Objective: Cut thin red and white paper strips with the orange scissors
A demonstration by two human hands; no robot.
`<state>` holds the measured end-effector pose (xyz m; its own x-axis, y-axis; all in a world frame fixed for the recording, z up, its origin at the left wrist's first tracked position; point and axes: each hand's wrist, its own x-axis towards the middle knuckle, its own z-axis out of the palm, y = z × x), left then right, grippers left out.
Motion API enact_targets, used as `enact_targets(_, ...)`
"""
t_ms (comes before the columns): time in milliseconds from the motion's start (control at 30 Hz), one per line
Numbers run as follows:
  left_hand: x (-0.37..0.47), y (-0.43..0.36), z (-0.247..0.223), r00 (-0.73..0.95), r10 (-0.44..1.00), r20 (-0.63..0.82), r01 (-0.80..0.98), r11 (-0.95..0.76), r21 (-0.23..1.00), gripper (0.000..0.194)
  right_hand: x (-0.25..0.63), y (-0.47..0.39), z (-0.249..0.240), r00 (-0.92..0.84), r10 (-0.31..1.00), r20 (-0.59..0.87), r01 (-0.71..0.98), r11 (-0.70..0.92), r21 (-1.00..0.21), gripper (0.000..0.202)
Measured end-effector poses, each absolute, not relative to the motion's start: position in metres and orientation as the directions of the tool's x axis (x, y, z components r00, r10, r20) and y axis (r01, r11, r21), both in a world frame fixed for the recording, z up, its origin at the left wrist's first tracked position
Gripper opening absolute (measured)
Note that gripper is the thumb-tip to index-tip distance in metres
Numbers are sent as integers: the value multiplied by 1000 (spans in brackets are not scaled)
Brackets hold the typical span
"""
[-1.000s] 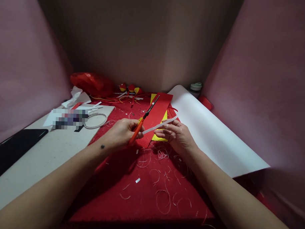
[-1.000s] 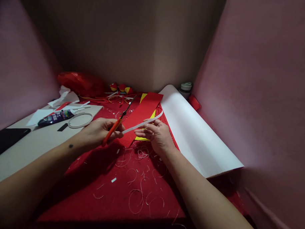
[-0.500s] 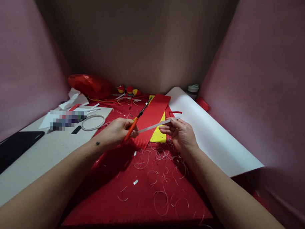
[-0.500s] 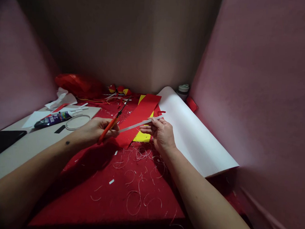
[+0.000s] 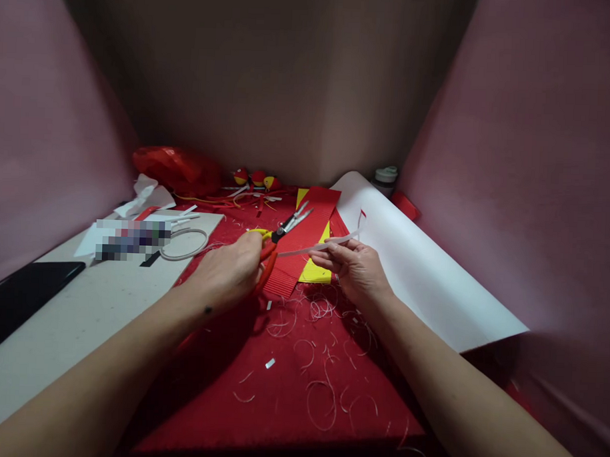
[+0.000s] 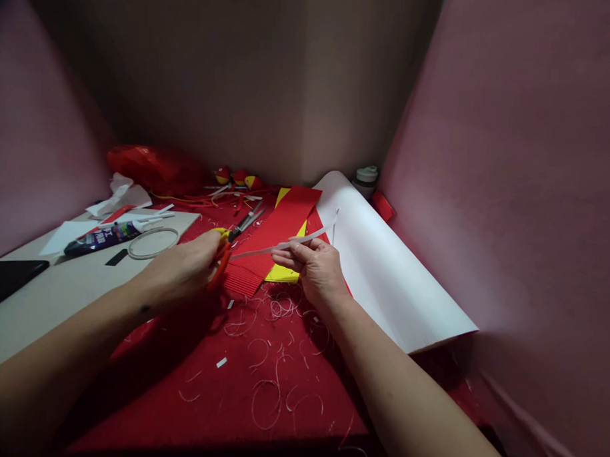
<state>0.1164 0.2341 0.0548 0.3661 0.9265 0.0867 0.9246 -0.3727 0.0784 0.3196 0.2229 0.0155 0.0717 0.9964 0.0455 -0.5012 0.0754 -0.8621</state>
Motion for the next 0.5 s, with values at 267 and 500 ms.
enact_targets(267, 125, 222, 50, 450, 890, -72, 876, -456, -156, 23, 317, 222, 17, 18, 998, 54, -505, 56, -861, 7)
enact_targets(500, 127, 223, 46, 471, 878, -80, 867, -478, -142, 30, 317, 221, 14, -16, 998, 56, -517, 39, -855, 5)
